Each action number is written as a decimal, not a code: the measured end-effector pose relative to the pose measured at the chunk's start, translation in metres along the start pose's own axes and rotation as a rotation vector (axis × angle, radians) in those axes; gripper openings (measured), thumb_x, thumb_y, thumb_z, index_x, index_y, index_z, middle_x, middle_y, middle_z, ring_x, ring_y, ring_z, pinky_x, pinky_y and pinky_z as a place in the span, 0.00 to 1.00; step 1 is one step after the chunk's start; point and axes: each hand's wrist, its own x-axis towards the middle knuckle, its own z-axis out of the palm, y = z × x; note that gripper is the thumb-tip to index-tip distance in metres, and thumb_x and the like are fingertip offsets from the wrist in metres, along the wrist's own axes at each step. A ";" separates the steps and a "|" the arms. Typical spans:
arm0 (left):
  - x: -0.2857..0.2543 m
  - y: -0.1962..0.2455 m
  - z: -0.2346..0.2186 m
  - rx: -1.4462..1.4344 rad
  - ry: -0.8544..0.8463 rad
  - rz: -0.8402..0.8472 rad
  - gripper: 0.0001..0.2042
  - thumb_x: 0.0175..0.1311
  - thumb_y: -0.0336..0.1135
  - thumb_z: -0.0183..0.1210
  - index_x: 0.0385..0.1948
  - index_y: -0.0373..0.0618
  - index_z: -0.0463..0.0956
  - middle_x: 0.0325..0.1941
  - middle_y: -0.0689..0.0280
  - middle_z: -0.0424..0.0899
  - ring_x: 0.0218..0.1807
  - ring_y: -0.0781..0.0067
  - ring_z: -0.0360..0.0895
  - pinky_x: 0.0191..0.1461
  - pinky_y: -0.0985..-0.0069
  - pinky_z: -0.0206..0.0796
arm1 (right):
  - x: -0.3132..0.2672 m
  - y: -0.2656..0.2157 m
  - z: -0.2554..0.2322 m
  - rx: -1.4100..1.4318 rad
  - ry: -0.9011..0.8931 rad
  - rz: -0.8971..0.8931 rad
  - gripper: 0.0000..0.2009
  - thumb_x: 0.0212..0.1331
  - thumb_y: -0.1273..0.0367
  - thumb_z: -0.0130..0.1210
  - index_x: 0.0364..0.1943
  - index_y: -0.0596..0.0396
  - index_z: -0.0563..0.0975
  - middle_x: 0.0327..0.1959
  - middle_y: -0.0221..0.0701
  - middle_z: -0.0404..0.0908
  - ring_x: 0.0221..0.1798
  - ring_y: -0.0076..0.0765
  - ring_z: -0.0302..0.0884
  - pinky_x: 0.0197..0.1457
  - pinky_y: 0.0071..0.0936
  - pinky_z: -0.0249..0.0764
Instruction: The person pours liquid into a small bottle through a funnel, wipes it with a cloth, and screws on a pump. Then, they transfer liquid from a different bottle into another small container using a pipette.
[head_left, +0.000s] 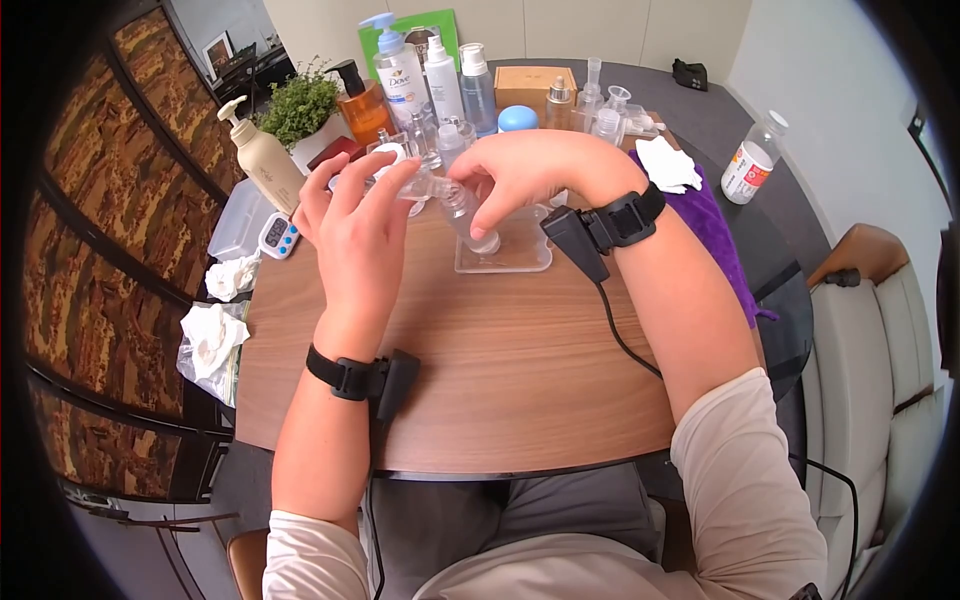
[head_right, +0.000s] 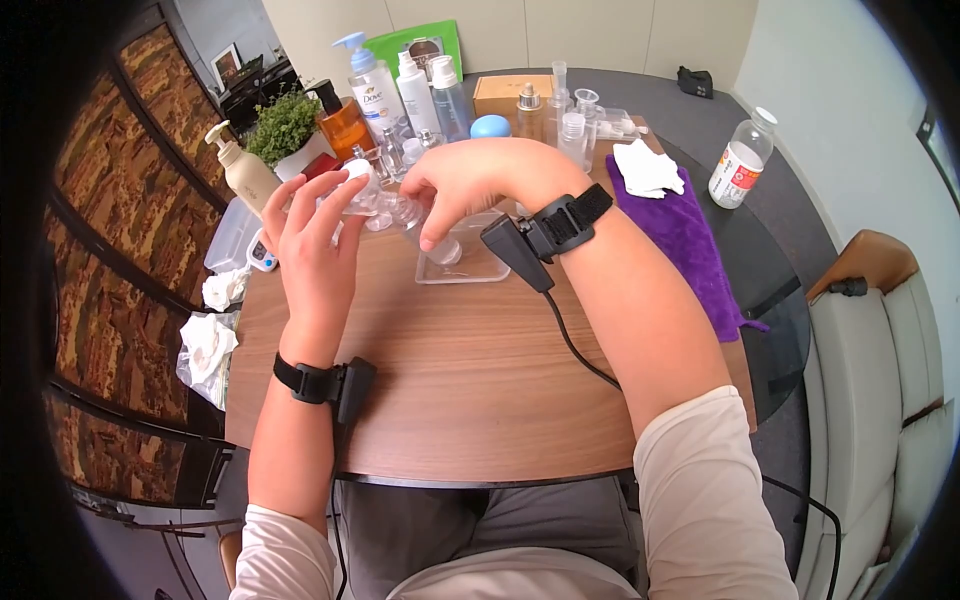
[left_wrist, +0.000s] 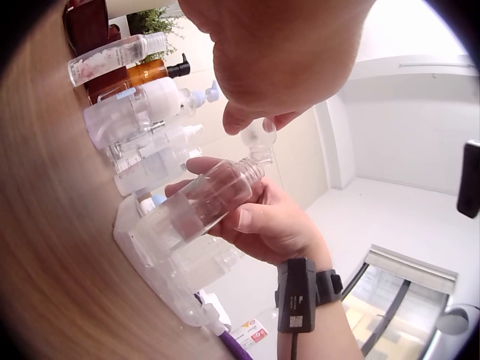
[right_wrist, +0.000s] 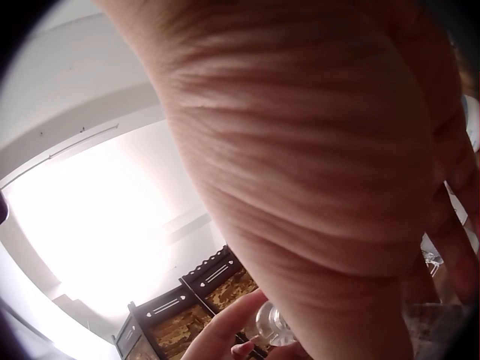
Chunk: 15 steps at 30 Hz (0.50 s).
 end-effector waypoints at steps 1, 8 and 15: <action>0.000 0.000 0.000 -0.001 -0.004 -0.003 0.22 0.56 0.27 0.72 0.54 0.63 0.87 0.61 0.77 0.83 0.70 0.57 0.68 0.70 0.59 0.56 | -0.001 -0.001 0.000 -0.003 0.002 0.006 0.27 0.51 0.57 0.73 0.51 0.62 0.83 0.47 0.41 0.90 0.50 0.43 0.86 0.53 0.37 0.80; 0.000 0.001 -0.001 -0.004 -0.001 -0.001 0.22 0.56 0.27 0.72 0.54 0.63 0.87 0.60 0.77 0.83 0.71 0.57 0.68 0.71 0.58 0.56 | -0.003 -0.007 -0.001 -0.007 0.002 0.034 0.28 0.51 0.55 0.72 0.51 0.62 0.84 0.46 0.41 0.90 0.48 0.43 0.86 0.52 0.37 0.80; 0.001 0.003 -0.002 0.005 -0.001 -0.001 0.22 0.56 0.27 0.73 0.53 0.64 0.87 0.60 0.77 0.83 0.71 0.57 0.68 0.71 0.58 0.56 | -0.004 -0.010 -0.004 -0.033 -0.010 0.036 0.29 0.52 0.54 0.72 0.52 0.62 0.83 0.46 0.41 0.89 0.49 0.44 0.86 0.53 0.37 0.80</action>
